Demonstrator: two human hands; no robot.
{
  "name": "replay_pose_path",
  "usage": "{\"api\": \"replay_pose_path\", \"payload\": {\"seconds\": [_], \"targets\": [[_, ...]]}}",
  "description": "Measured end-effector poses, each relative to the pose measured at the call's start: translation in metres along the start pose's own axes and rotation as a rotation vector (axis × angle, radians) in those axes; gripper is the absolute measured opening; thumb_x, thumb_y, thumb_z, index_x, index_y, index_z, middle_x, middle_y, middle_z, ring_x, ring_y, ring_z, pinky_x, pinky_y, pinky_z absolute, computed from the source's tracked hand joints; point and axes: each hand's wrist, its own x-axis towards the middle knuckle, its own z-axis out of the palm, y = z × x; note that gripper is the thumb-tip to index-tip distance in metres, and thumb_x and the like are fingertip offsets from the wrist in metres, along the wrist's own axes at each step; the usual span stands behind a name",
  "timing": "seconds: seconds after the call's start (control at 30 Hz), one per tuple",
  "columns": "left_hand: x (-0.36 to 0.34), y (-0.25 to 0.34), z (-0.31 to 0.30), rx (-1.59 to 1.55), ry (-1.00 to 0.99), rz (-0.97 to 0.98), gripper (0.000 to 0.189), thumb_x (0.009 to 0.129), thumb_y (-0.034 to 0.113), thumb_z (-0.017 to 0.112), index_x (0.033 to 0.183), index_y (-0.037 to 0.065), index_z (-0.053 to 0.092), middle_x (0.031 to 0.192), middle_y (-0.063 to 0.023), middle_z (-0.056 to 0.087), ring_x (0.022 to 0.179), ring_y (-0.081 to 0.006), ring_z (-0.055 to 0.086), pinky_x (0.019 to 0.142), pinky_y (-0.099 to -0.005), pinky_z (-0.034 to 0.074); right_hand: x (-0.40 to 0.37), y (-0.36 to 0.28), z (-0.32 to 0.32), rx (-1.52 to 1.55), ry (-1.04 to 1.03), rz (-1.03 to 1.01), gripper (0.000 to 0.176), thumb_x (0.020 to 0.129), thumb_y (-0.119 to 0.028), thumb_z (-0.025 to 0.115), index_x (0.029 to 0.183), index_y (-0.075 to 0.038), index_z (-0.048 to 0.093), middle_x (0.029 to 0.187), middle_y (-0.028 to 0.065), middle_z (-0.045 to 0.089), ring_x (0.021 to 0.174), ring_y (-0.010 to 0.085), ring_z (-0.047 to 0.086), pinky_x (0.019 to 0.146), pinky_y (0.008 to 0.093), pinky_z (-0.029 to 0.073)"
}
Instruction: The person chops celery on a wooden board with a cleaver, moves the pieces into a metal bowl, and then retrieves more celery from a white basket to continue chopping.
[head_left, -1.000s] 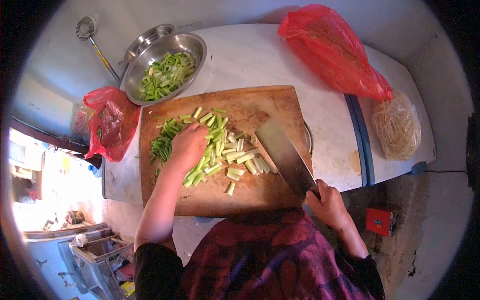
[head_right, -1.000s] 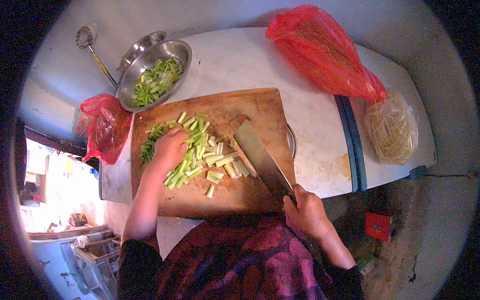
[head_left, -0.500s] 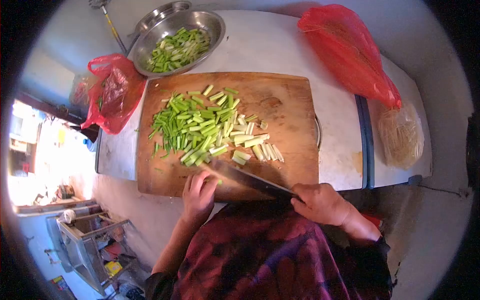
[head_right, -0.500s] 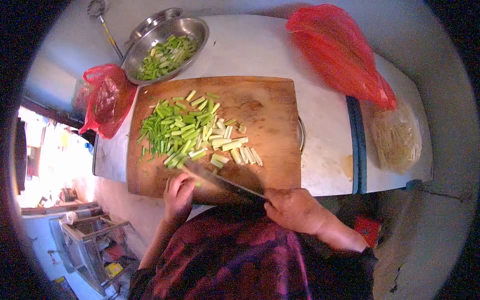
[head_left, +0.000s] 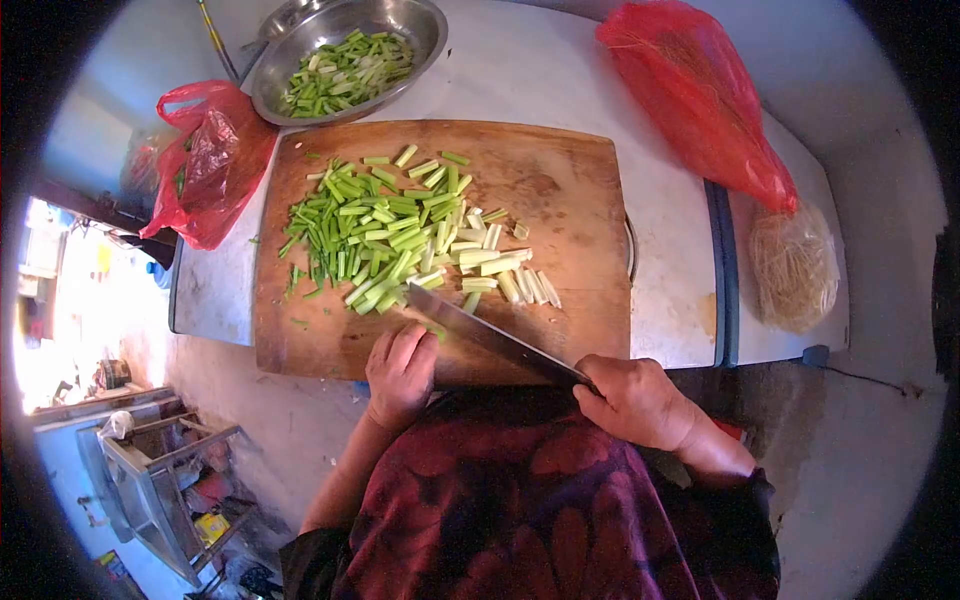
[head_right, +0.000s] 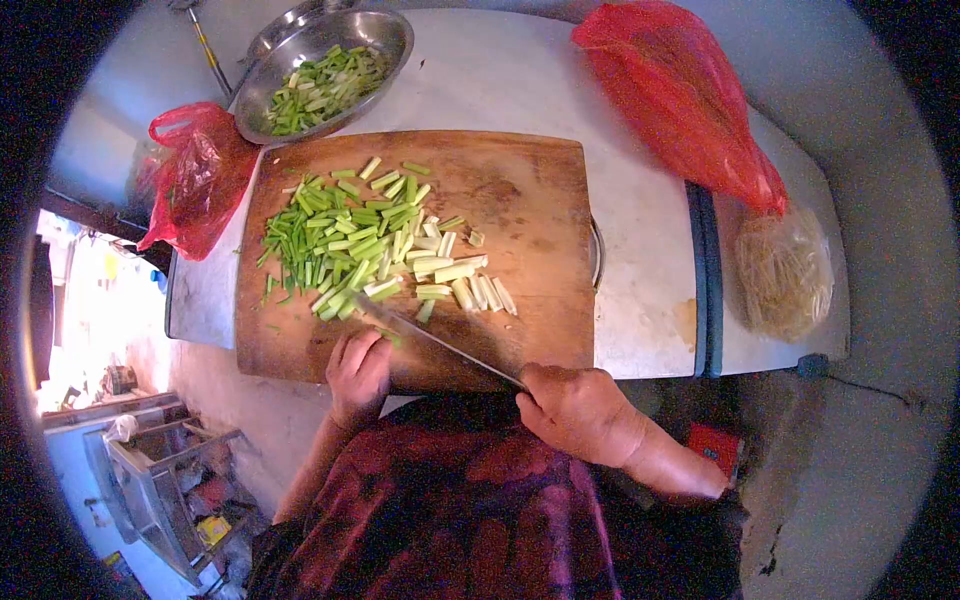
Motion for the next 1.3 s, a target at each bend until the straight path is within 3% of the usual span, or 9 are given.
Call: {"api": "replay_pose_path", "payload": {"seconds": [0.53, 0.73, 0.93, 1.03, 1.13, 1.17, 1.27, 1.3], "targets": [[-0.003, -0.006, 0.004, 0.014, -0.017, 0.014, 0.012, 0.069, 0.006, 0.062, 0.081, 0.004, 0.061, 0.095, -0.0091, 0.058, 0.079, -0.0265, 0.056, 0.065, -0.0356, 0.048, 0.017, -0.003, -0.013, -0.066, -0.06, -0.076, 0.015, 0.083, -0.018, 0.054, 0.083, -0.004, 0.048, 0.067, 0.0166, 0.057, 0.064, 0.0365, 0.061, 0.057, 0.0453, 0.051], [-0.001, -0.003, -0.001, 0.001, -0.105, -0.02, 0.013, 0.069, 0.005, 0.061, 0.082, 0.004, 0.061, 0.095, -0.0091, 0.058, 0.08, -0.0266, 0.056, 0.066, -0.0353, 0.048, 0.031, 0.006, 0.009, -0.101, -0.131, -0.046, 0.014, 0.084, -0.018, 0.052, 0.082, -0.004, 0.049, 0.064, 0.0167, 0.057, 0.062, 0.0374, 0.06, 0.057, 0.0458, 0.051], [0.015, -0.008, -0.002, -0.142, -0.078, -0.058, 0.012, 0.072, 0.004, 0.06, 0.084, 0.005, 0.061, 0.091, -0.0092, 0.058, 0.077, -0.028, 0.056, 0.067, -0.0368, 0.048, 0.021, 0.009, 0.011, 0.059, 0.157, -0.032, 0.016, 0.083, -0.017, 0.057, 0.086, -0.002, 0.051, 0.067, 0.0194, 0.059, 0.063, 0.0388, 0.06, 0.056, 0.0454, 0.049], [0.055, -0.019, -0.013, -0.129, 0.024, -0.069, 0.01, 0.073, 0.003, 0.06, 0.083, 0.005, 0.061, 0.088, -0.0095, 0.058, 0.078, -0.0288, 0.057, 0.068, -0.0374, 0.048, 0.005, 0.012, -0.004, 0.176, 0.287, 0.16, 0.014, 0.083, -0.01, 0.058, 0.084, 0.002, 0.051, 0.064, 0.0165, 0.058, 0.054, 0.0257, 0.06, 0.051, 0.035, 0.047], [0.102, -0.049, -0.01, -0.078, 0.036, -0.078, 0.008, 0.074, 0.002, 0.061, 0.081, 0.004, 0.06, 0.085, -0.0102, 0.059, 0.078, -0.0291, 0.058, 0.067, -0.0379, 0.048, -0.012, 0.018, -0.011, 0.364, 0.371, 0.362, 0.018, 0.083, -0.012, 0.06, 0.092, 0.002, 0.054, 0.07, 0.0234, 0.059, 0.065, 0.0398, 0.061, 0.055, 0.0406, 0.047], [0.118, -0.061, -0.005, -0.072, 0.038, -0.087, 0.007, 0.074, 0.002, 0.061, 0.08, 0.004, 0.059, 0.083, -0.0103, 0.06, 0.078, -0.0291, 0.059, 0.066, -0.0387, 0.048, -0.016, 0.02, -0.011, 0.437, 0.384, 0.382, 0.019, 0.083, -0.011, 0.06, 0.095, 0.003, 0.054, 0.067, 0.023, 0.057, 0.062, 0.0367, 0.062, 0.055, 0.0377, 0.047], [0.155, -0.094, 0.014, -0.033, -0.011, -0.115, 0.003, 0.077, 0.006, 0.06, 0.079, 0.006, 0.06, 0.081, -0.01, 0.06, 0.075, -0.0302, 0.059, 0.063, -0.04, 0.048, -0.025, 0.034, 0.006, 0.368, 0.441, 0.396, 0.012, 0.085, -0.008, 0.056, 0.083, 0.003, 0.053, 0.061, 0.0063, 0.056, 0.053, 0.0079, 0.051, 0.047, 0.026, 0.042], [0.164, -0.102, 0.017, 0.02, -0.07, -0.114, 0.002, 0.077, 0.006, 0.06, 0.079, 0.007, 0.06, 0.082, -0.0101, 0.06, 0.075, -0.0304, 0.059, 0.063, -0.0399, 0.048, -0.028, 0.033, 0.008, 0.357, 0.425, 0.402, 0.013, 0.085, -0.01, 0.057, 0.087, 0.003, 0.053, 0.063, 0.0113, 0.057, 0.055, 0.0142, 0.055, 0.05, 0.0291, 0.044]]}}
